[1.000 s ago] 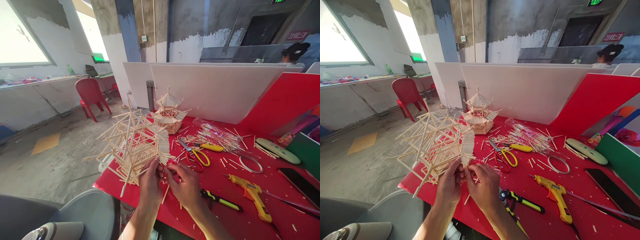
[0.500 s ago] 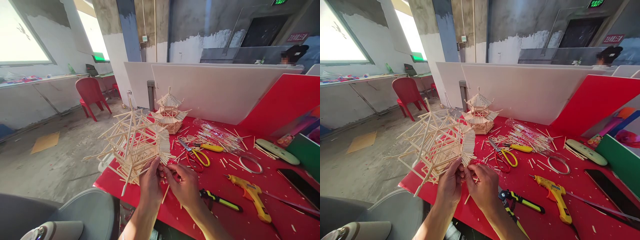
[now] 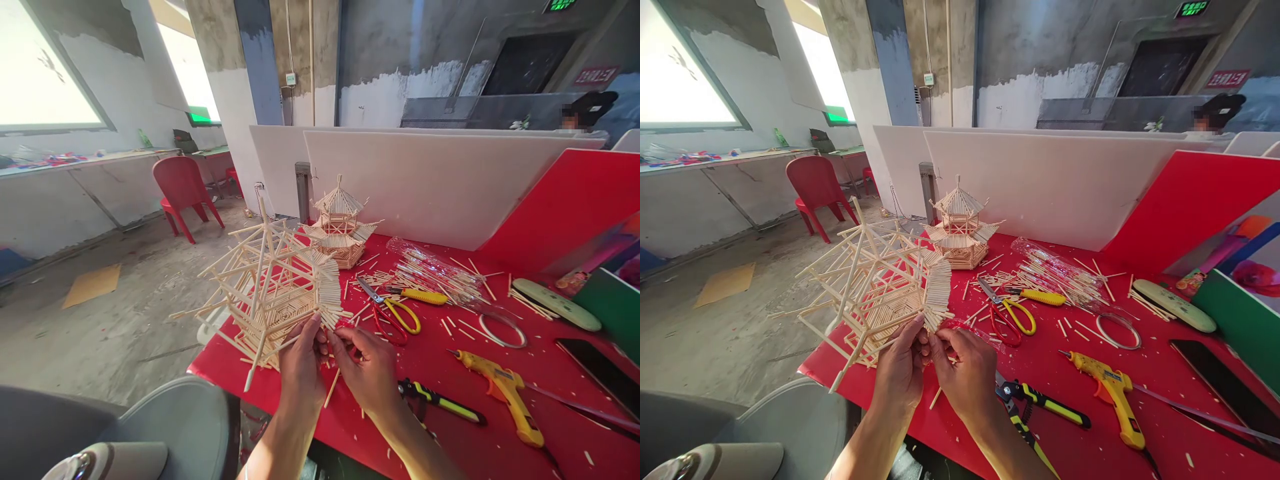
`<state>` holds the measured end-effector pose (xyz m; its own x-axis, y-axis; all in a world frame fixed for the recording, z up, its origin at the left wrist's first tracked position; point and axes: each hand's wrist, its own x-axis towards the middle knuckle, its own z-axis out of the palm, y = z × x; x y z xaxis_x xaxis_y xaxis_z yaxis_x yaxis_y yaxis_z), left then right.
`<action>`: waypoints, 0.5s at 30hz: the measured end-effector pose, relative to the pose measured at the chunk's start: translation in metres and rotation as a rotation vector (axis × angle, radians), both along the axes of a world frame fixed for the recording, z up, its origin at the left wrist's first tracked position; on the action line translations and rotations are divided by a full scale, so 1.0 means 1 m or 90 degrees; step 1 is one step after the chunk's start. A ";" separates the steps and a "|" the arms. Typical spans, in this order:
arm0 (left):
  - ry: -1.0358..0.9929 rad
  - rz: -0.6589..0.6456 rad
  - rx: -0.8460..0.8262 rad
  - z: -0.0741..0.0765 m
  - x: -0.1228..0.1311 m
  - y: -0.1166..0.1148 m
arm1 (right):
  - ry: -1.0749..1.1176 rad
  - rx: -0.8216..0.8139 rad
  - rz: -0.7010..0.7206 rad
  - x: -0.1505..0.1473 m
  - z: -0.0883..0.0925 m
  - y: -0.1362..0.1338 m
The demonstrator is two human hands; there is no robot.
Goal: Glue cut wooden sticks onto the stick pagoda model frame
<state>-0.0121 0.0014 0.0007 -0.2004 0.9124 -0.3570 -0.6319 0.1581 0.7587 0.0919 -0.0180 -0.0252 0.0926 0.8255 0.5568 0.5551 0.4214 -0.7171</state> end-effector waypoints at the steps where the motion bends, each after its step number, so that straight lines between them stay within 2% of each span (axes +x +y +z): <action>1: 0.001 -0.002 0.000 -0.001 0.000 0.000 | 0.000 0.001 0.004 0.000 0.000 0.000; 15: -0.001 0.000 0.008 -0.004 0.001 0.000 | 0.010 -0.010 0.017 0.001 0.001 0.001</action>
